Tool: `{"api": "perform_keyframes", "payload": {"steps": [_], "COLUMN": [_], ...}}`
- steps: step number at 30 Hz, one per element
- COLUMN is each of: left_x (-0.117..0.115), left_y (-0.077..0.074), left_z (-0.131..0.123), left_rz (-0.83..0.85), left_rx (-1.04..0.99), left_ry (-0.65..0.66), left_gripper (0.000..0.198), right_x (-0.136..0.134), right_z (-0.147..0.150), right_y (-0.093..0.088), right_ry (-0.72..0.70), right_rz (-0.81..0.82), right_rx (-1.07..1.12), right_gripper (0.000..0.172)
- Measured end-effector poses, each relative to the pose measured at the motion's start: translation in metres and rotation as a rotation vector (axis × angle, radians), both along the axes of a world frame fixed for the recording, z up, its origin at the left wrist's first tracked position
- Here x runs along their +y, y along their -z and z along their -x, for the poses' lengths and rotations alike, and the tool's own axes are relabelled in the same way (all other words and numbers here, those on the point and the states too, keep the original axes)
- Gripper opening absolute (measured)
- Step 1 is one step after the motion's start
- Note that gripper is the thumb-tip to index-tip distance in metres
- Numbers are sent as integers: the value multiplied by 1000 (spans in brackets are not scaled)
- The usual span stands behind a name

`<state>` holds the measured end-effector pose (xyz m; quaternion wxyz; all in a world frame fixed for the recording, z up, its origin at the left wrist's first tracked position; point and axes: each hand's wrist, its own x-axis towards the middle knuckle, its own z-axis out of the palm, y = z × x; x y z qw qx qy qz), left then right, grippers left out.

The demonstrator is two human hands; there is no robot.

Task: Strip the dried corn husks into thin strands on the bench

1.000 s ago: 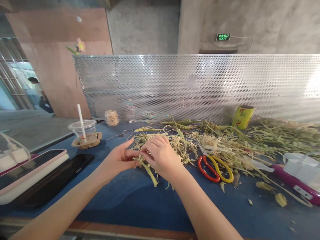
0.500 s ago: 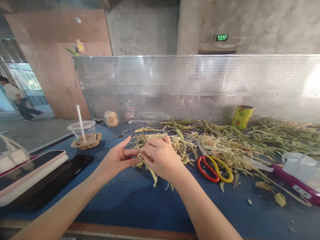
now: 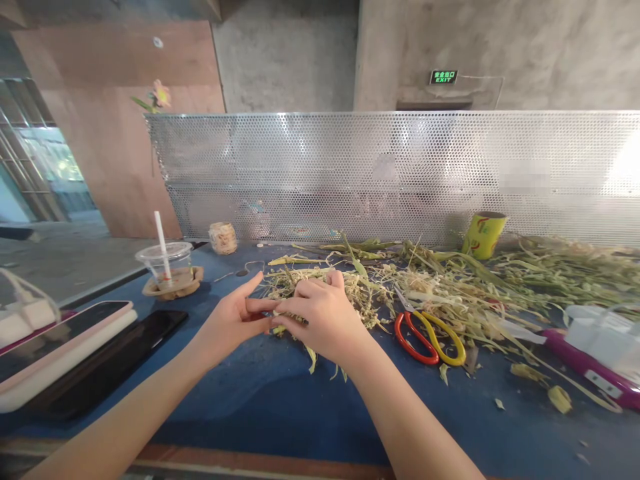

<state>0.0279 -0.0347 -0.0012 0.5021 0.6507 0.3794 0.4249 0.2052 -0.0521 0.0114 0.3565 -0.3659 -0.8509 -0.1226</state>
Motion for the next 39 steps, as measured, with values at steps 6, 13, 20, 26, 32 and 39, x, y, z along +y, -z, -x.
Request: {"api": "perform_keyframes", "payload": {"steps": [6, 13, 20, 26, 32, 39], "left_x": [-2, -1, 0, 1, 0, -3], "left_y": [-2, -1, -1, 1, 0, -1], "left_z": [-1, 0, -2, -2, -4, -7], "left_rz": [-14, -29, -50, -56, -126, -228], "left_rx": [34, 78, 105, 98, 187, 290], "left_ry": [-1, -26, -43, -39, -82, -112], "left_gripper": [111, 110, 109, 110, 105, 99], "right_x": [2, 2, -3, 1, 3, 2], "right_z": [2, 0, 2, 3, 7, 8], "right_y": [0, 0, -1, 2, 5, 6], "right_ry": [54, 58, 23, 83, 132, 83], "right_rz": [22, 21, 11, 9, 78, 38], "right_rx": [46, 15, -43, -68, -53, -92], "right_gripper": [12, 16, 12, 16, 12, 14]}}
